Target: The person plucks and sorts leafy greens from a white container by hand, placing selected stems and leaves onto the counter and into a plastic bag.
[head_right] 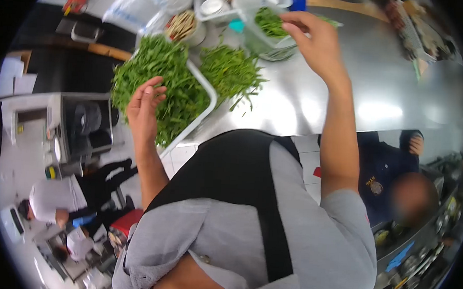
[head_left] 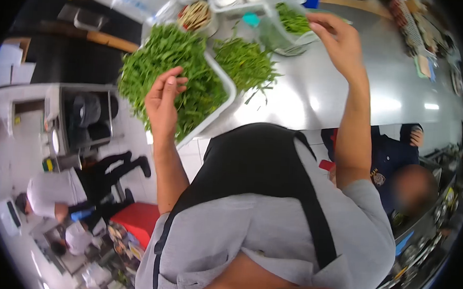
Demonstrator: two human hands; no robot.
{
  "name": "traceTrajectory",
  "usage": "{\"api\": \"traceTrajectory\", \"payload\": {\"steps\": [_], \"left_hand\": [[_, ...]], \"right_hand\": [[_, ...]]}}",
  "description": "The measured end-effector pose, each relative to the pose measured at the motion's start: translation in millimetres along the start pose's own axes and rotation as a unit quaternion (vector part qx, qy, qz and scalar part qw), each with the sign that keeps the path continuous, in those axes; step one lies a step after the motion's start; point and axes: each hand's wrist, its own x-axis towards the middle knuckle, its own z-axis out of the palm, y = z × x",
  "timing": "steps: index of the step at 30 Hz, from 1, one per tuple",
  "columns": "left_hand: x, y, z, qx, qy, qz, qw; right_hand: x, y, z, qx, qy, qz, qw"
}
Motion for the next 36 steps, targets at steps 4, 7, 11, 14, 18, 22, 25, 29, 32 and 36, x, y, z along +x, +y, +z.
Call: {"api": "traceTrajectory", "payload": {"steps": [4,7,11,14,18,22,25,29,32,36], "left_hand": [[-49,-39,-23,0.071,0.053,-0.059,0.994],[-71,-74,-20,0.093,0.041,-0.054,0.993],[-82,-90,-13,0.114,0.096,-0.006,0.989],[-84,-97,-12,0.098,0.15,0.048,0.983],[-89,-102,-17,0.093,0.181,0.071,0.977],[-91,-95,-18,0.063,0.202,0.064,0.975],[-92,-95,-20,0.062,0.215,0.056,0.973],[-91,-92,-18,-0.002,0.206,0.025,0.978],[-86,-66,-14,-0.062,0.189,-0.015,0.98],[-76,-43,0,-0.052,0.095,-0.085,0.99]], "right_hand": [[-45,-22,56,0.127,-0.115,0.035,0.985],[-57,-35,109,0.108,-0.249,0.006,0.962],[-59,-54,165,0.034,-0.325,-0.03,0.945],[-57,-59,219,-0.042,-0.38,-0.084,0.92],[-56,-53,280,-0.198,-0.441,-0.122,0.867],[-44,-44,270,-0.008,-0.378,-0.071,0.923],[-37,-64,243,0.1,-0.342,0.047,0.933],[-37,-62,245,0.143,-0.334,0.116,0.924],[-41,-62,239,0.208,-0.321,0.119,0.916],[-37,-71,216,0.274,-0.308,0.105,0.905]]}}
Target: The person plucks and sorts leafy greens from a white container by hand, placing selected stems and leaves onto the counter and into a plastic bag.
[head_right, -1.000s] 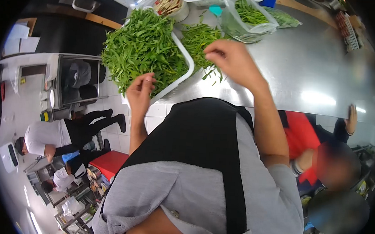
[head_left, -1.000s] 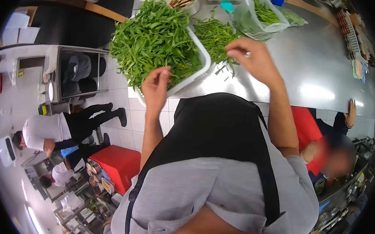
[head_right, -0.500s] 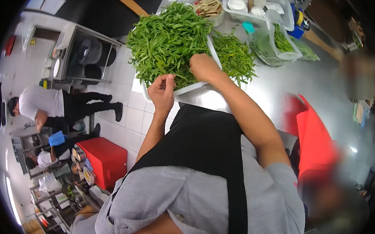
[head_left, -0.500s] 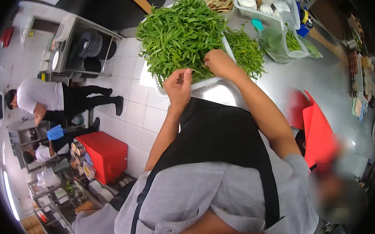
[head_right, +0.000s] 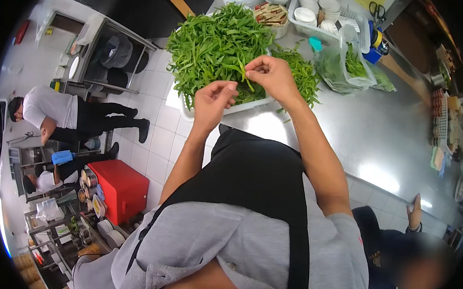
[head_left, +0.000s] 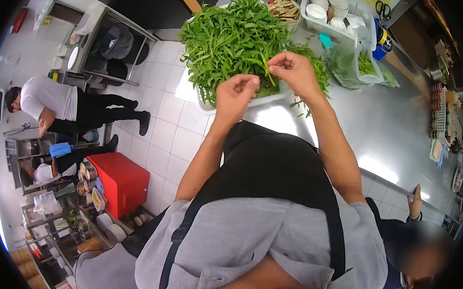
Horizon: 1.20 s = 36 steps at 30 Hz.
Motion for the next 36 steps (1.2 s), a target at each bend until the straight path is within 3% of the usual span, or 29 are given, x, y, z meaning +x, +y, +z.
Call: {"api": "traceTrajectory", "payload": {"steps": [4,7,11,14,17,23,29,32,33,34,36], "left_hand": [[8,8,19,-0.012,-0.012,-0.021,1.0],[17,10,25,-0.096,-0.023,-0.004,0.995],[31,14,31,-0.16,-0.014,0.003,0.987],[37,17,37,-0.174,-0.002,0.012,0.985],[39,17,40,-0.177,0.001,0.006,0.984],[43,18,41,-0.22,0.012,-0.014,0.975],[42,20,36,-0.263,-0.012,-0.024,0.964],[43,20,32,-0.259,-0.039,-0.017,0.965],[43,17,30,-0.261,-0.046,-0.014,0.964],[42,14,30,-0.263,-0.053,-0.012,0.963],[44,17,30,-0.247,0.008,0.016,0.969]], "right_hand": [[-4,-17,-9,0.03,-0.006,-0.029,0.999],[-6,-26,-12,0.043,-0.008,-0.052,0.998],[-8,-31,-21,0.064,-0.024,-0.014,0.998],[-12,-30,-23,0.111,-0.006,-0.04,0.993],[-16,-29,-24,-0.011,0.007,-0.069,0.998],[-11,-22,-28,-0.048,0.015,-0.042,0.998],[-11,-14,-39,0.075,0.145,-0.077,0.984],[-17,0,-79,0.105,0.107,-0.075,0.986],[-20,21,-93,-0.14,0.164,-0.113,0.97],[-25,51,-104,-0.377,0.208,-0.144,0.891],[-29,61,-111,-0.527,0.221,-0.122,0.812]]}}
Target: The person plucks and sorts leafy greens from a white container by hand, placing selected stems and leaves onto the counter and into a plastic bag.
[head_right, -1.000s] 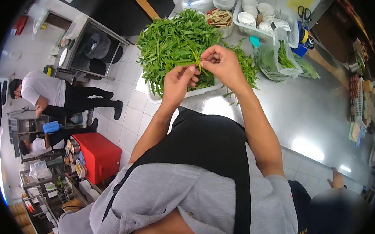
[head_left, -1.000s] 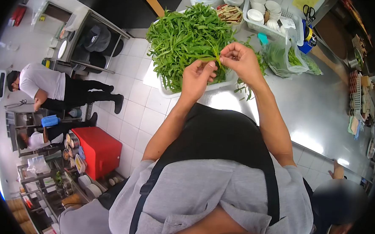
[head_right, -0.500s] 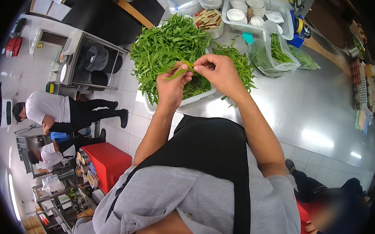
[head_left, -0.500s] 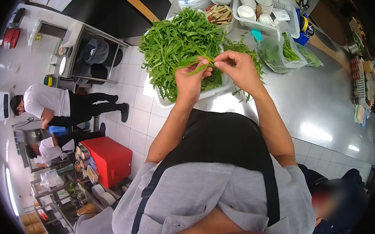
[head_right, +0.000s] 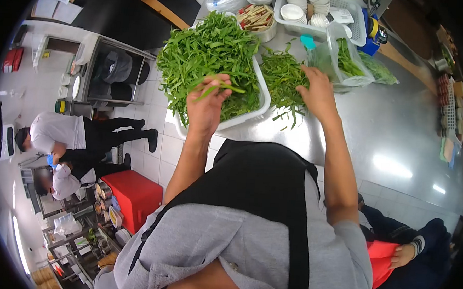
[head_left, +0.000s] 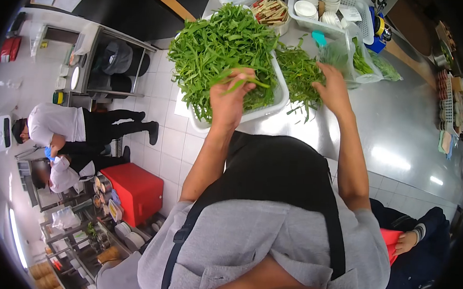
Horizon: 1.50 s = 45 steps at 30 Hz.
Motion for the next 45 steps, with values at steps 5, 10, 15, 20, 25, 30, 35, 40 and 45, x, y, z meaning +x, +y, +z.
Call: {"api": "traceTrajectory", "payload": {"steps": [5,10,15,20,25,30,35,40,45], "left_hand": [[7,35,-32,-0.015,0.054,0.078,0.995],[-8,61,-63,-0.059,0.067,0.042,0.995],[-31,44,-67,-0.145,0.05,-0.012,0.988],[-41,37,-78,-0.15,0.06,0.007,0.987],[-48,42,-90,-0.084,0.05,-0.023,0.995],[-57,40,-95,-0.073,0.031,-0.069,0.994],[-47,24,-76,0.067,0.003,-0.127,0.99],[-41,12,-45,0.111,-0.043,-0.13,0.984],[-29,3,-31,0.166,-0.111,-0.125,0.972]], "right_hand": [[8,-17,-21,0.267,-0.218,0.271,0.899],[13,-69,-30,0.247,-0.062,0.011,0.967],[20,-118,-1,0.272,-0.305,-0.064,0.91],[27,-152,58,0.054,-0.39,-0.112,0.912],[25,-153,98,0.103,-0.375,-0.13,0.912],[49,-131,52,0.261,-0.412,-0.108,0.866],[56,-104,5,0.407,-0.397,-0.026,0.822],[44,-67,-38,0.517,-0.368,0.092,0.767],[18,-18,-41,0.498,-0.309,0.146,0.797]]}}
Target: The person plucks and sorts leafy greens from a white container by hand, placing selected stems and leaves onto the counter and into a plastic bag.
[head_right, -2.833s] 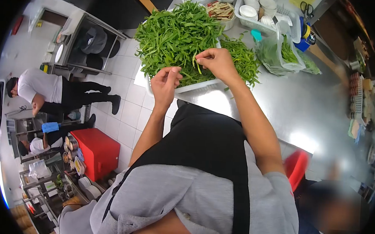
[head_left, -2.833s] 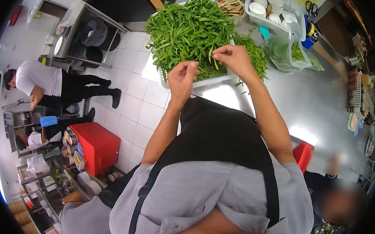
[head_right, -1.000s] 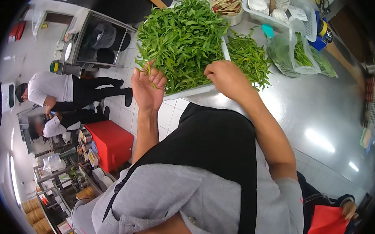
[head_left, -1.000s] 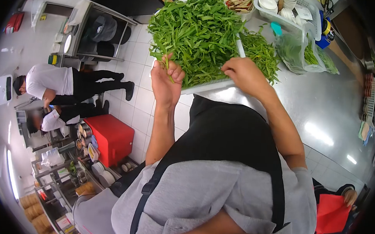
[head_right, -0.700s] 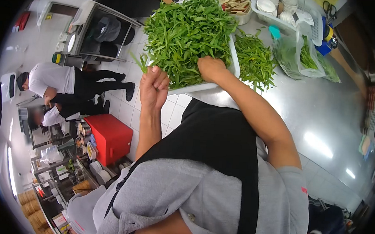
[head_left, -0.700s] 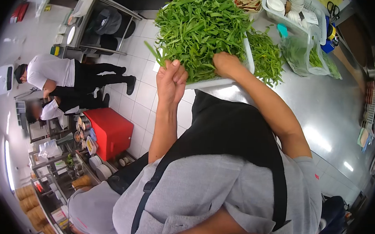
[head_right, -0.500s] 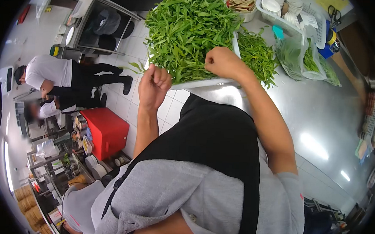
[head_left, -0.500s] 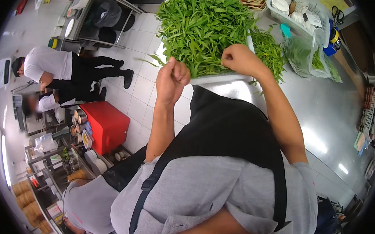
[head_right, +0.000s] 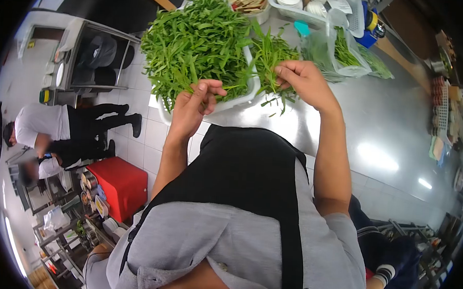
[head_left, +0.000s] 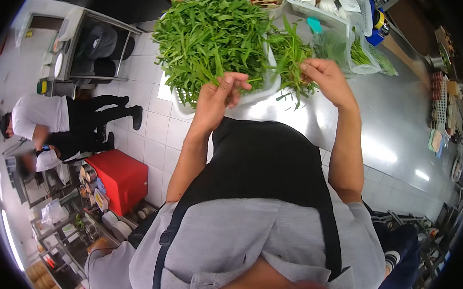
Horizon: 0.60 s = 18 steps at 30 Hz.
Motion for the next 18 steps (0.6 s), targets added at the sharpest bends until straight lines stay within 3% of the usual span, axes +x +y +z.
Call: {"api": "traceTrajectory", "payload": {"steps": [3,7,9,11,13,18], "left_hand": [[5,2,7,-0.008,0.01,0.006,1.0],[6,2,1,-0.01,0.023,0.002,1.0],[6,4,-2,-0.021,0.027,0.0,0.999],[9,6,-1,-0.015,0.031,-0.003,0.999],[11,6,-2,-0.014,0.026,-0.006,1.0],[26,14,19,-0.005,-0.004,-0.01,1.0]], "right_hand": [[-7,33,-10,-0.289,0.165,-0.036,0.943],[-27,50,-18,-0.088,0.168,0.072,0.979],[-34,66,-13,-0.306,0.258,0.016,0.916],[-36,76,-12,-0.352,0.278,-0.008,0.894],[-26,52,5,-0.229,0.24,0.001,0.943],[25,75,40,-0.285,0.275,-0.008,0.918]]}}
